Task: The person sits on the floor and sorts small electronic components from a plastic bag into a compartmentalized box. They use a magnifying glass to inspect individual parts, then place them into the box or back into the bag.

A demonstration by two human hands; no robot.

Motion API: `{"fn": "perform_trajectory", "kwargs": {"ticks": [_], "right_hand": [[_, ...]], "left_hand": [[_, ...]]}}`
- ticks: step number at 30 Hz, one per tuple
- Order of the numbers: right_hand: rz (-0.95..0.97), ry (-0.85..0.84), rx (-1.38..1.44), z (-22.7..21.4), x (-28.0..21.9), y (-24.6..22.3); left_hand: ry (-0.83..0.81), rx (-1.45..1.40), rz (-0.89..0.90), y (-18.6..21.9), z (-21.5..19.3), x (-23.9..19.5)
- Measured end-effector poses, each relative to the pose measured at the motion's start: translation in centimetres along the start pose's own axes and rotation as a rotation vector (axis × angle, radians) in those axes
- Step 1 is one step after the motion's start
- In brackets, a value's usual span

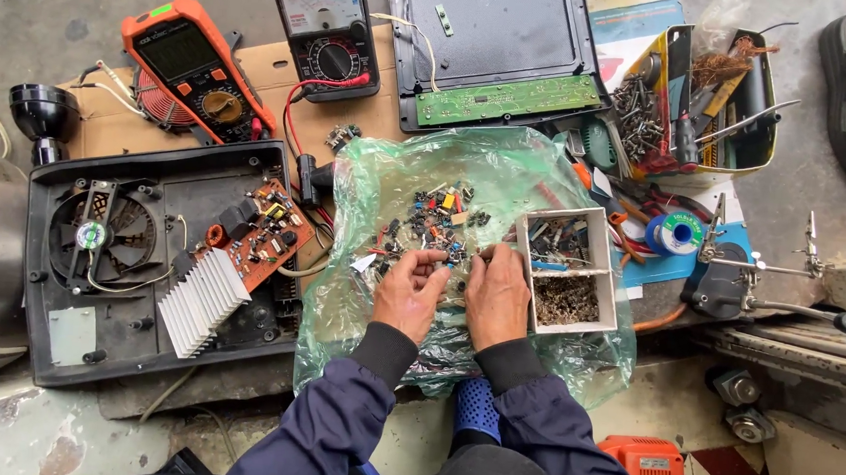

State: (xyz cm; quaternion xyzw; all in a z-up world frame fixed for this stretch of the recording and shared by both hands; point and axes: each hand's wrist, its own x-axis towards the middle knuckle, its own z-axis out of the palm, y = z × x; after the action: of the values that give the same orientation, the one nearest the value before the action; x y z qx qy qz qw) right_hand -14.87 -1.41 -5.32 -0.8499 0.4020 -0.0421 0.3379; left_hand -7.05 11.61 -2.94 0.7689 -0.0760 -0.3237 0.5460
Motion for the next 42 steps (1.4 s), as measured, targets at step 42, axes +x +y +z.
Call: {"fn": "perform_trajectory", "kwargs": {"ticks": [42], "right_hand": [[0.601, -0.078, 1.561, -10.1, -1.1, -1.6]], "left_hand": [[0.065, 0.170, 0.516, 6.4, 2.7, -1.5]]}}
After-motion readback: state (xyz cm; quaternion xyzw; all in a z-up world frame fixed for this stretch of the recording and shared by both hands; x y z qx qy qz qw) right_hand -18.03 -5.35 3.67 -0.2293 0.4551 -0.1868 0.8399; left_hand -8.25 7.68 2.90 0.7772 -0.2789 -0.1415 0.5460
